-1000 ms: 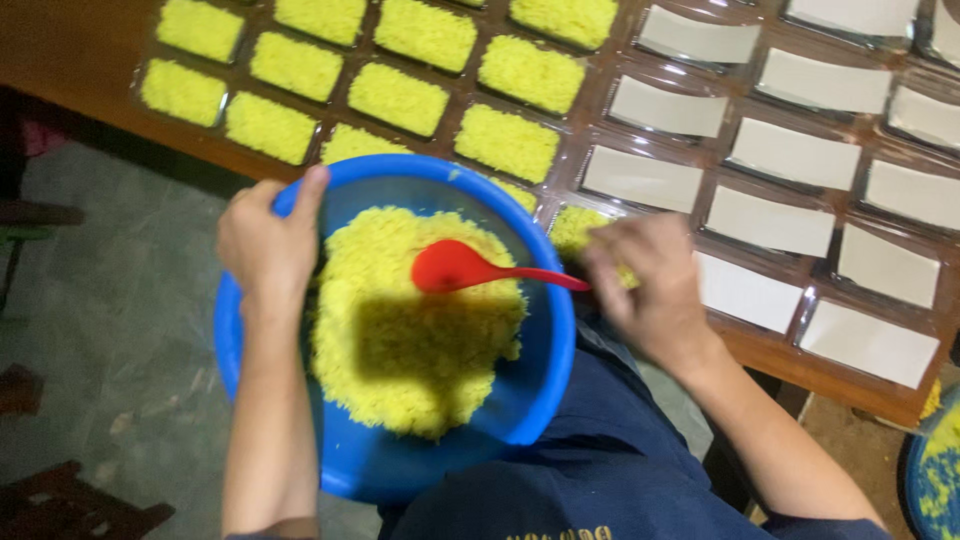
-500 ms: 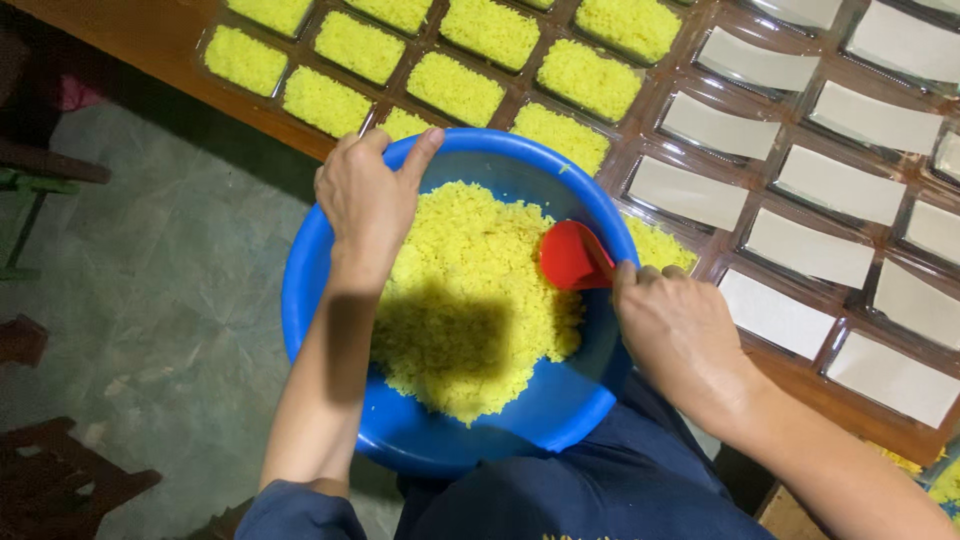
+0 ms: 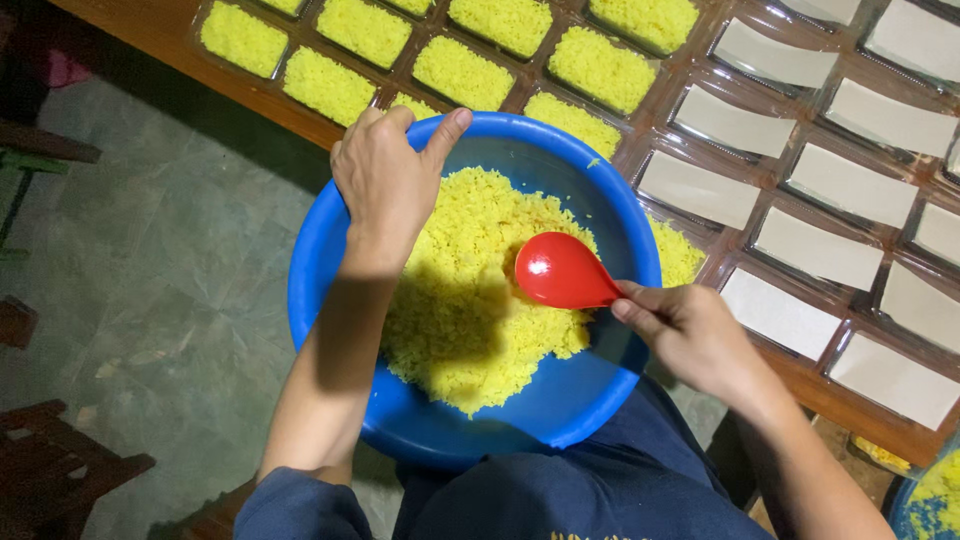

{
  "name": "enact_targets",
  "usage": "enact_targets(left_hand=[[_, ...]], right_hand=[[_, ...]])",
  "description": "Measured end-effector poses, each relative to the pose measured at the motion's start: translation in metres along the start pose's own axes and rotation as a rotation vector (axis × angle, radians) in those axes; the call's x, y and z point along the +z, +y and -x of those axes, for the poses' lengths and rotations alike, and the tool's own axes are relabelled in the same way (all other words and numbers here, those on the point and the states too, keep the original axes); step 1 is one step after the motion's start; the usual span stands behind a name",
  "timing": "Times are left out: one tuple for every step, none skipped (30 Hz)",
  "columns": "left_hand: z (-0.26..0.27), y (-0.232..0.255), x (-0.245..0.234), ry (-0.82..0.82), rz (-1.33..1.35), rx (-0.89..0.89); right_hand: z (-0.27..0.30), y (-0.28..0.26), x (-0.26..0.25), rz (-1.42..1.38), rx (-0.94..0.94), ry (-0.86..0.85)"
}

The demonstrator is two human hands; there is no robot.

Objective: The person scoops yellow crumbly food from a blue bowl using a red scoop and distributes it into clear plastic trays arranged on a wooden table. The person repeatedly fills each tray compartment and levels the contents.

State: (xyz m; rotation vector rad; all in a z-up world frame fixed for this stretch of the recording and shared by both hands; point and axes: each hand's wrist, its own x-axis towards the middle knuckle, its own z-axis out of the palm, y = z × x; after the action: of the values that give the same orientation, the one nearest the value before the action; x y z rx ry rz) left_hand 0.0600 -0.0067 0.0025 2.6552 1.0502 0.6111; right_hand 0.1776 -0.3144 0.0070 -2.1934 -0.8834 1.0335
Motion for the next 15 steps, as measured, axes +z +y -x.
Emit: enact_targets(left_hand=[[-0.001,0.001,0.000,-0.010,0.001,0.000],[-0.002,0.001,0.001,-0.020,0.002,-0.001],[-0.001,0.002,0.001,-0.032,0.002,-0.005],[-0.002,0.002,0.002,-0.020,0.003,0.007],[-0.004,0.003,0.004,-0.010,0.004,0.021],[-0.004,0.004,0.005,0.000,0.006,0.036],[-0.005,0.006,0.006,0.010,0.001,0.048],[-0.005,0.008,0.007,0.019,-0.005,0.060],[-0.005,0.010,0.008,0.029,-0.010,0.071],[-0.007,0.012,0.009,0.034,-0.002,0.073],[-0.008,0.013,0.010,0.037,0.005,0.075],[-0.008,0.013,0.010,0.039,0.012,0.077],[-0.008,0.013,0.010,0.052,0.008,0.088],[-0.007,0.012,0.009,0.065,0.004,0.098],[-0.007,0.012,0.008,0.077,0.001,0.108]], right_hand=[[0.000,0.000,-0.004,-0.002,-0.029,0.016],[0.002,-0.001,-0.009,-0.004,-0.057,0.032],[0.004,-0.004,-0.012,-0.005,-0.085,0.043],[0.006,-0.010,-0.013,0.158,-0.024,0.030],[0.010,-0.016,-0.010,0.318,0.039,0.020],[0.011,-0.023,-0.003,0.478,0.102,0.011],[0.010,-0.031,0.005,0.482,0.084,-0.007],[0.010,-0.039,0.013,0.486,0.065,-0.025],[0.010,-0.044,0.019,0.491,0.045,-0.044],[0.006,-0.048,0.026,0.460,0.022,-0.052],[0.002,-0.050,0.034,0.429,-0.001,-0.061],[0.001,-0.048,0.038,0.397,-0.023,-0.070],[0.001,-0.043,0.039,0.308,-0.006,-0.041],[0.001,-0.036,0.036,0.218,0.010,-0.013],[0.003,-0.027,0.031,0.130,0.028,0.015]])
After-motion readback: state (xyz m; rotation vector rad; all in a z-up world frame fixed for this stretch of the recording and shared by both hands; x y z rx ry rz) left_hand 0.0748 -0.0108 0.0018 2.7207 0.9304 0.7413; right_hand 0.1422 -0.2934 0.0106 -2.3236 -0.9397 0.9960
